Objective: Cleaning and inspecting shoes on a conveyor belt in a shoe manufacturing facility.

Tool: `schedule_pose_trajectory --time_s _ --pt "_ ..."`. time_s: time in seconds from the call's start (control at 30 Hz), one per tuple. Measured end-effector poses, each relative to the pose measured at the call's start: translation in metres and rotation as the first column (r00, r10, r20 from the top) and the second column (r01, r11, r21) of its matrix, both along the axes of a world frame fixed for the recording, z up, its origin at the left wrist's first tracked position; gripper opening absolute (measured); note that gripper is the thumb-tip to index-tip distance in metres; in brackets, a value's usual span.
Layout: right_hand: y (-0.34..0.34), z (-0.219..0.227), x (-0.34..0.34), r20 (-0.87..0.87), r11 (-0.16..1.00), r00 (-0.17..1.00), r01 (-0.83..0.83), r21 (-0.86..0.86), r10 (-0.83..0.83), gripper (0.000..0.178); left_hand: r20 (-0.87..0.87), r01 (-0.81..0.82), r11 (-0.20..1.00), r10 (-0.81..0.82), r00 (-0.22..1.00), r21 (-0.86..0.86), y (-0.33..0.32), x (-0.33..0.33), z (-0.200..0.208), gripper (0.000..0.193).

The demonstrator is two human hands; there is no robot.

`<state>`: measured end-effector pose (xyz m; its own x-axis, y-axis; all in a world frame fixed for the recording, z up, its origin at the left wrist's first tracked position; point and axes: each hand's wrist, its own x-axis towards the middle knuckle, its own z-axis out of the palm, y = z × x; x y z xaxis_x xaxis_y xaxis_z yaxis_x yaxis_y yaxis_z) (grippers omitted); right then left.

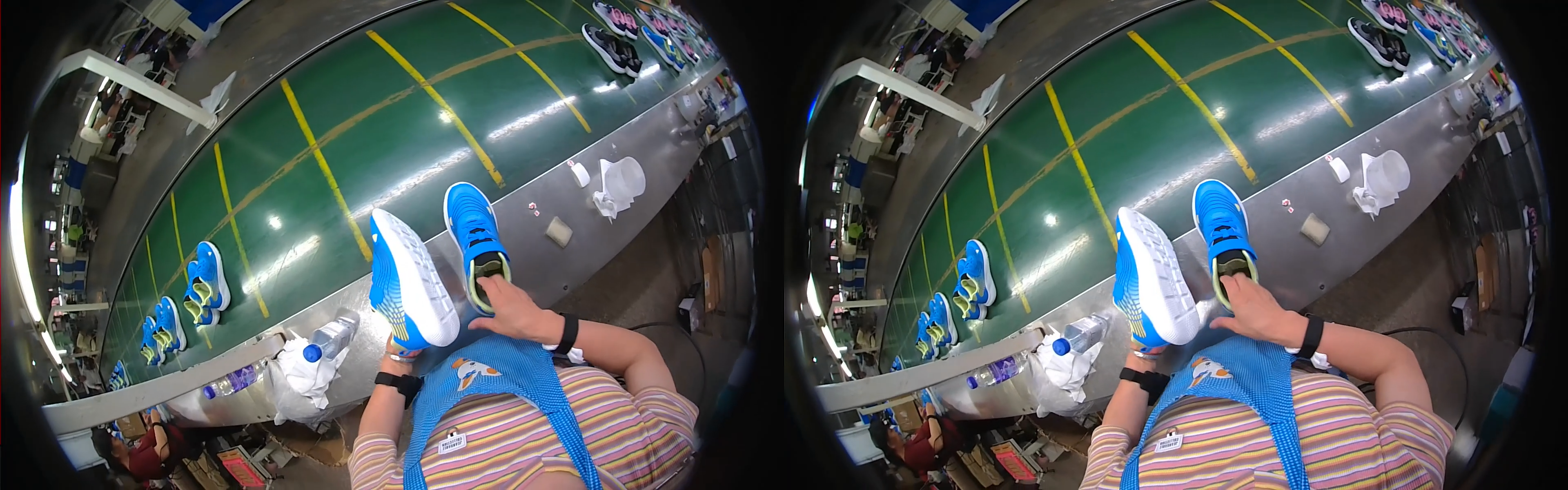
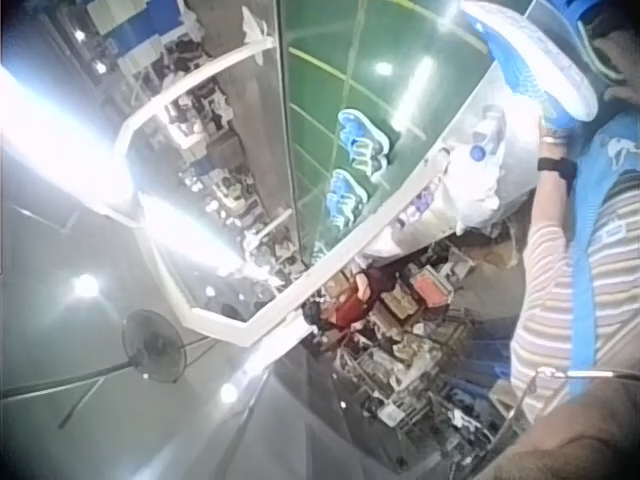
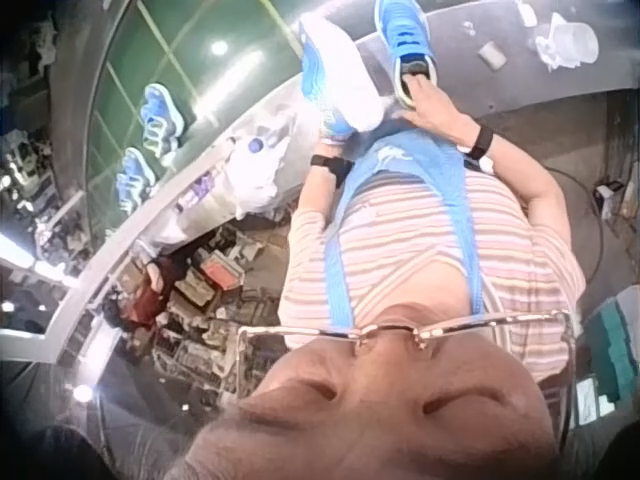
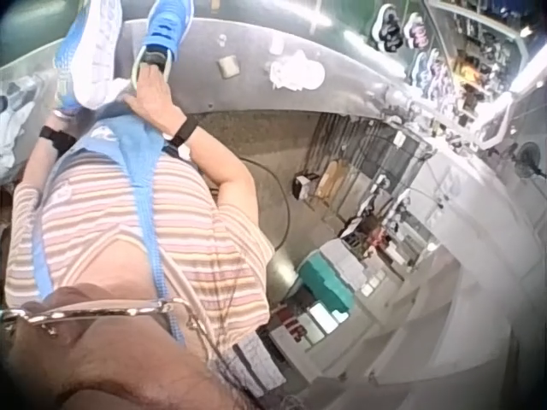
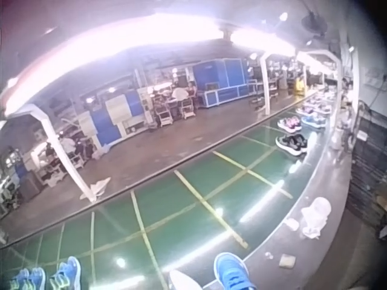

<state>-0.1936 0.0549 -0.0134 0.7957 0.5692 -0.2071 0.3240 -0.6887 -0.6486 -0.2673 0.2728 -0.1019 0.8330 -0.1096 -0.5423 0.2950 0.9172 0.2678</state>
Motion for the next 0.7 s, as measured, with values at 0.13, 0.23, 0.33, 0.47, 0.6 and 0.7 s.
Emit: schedule_pose_trajectory --time_s 0.13,0.23,0.33,0.47,0.6,0.7 --pt "0.013 -0.03 0.0 -0.115 0.973 0.993 -0.039 -0.228 0.013 0.053 -0.005 0.251 0.396 -0.527 0.85 0.883 -0.024 0.006 0.018 0.047" --pt "0.004 -0.016 0.009 -0.096 0.996 0.992 0.082 -0.042 -0.085 0.034 -0.017 0.259 0.321 -0.598 0.801 0.911 -0.019 0.0 0.017 0.049" --pt "-0.027 0.008 0.034 -0.577 0.79 0.805 0.44 0.427 -0.137 0.046 0.227 0.303 0.802 -0.469 0.854 0.515 -0.013 -0.006 0.012 0.05" --pt "-0.05 0.017 0.045 -0.843 0.393 0.527 0.755 0.524 0.112 0.062 0.391 0.282 0.911 -0.152 0.908 -0.3 0.001 0.001 -0.014 0.053" --pt "-0.046 0.0 0.032 -0.854 0.178 0.401 0.863 0.474 0.331 0.074 0.394 0.328 0.846 -0.155 0.906 -0.42 -0.002 0.002 -0.031 0.051" --pt "-0.046 -0.013 0.025 -0.836 0.14 0.353 0.885 0.444 0.419 0.074 0.369 0.368 0.891 -0.259 0.893 -0.266 0.007 -0.005 -0.031 0.048"
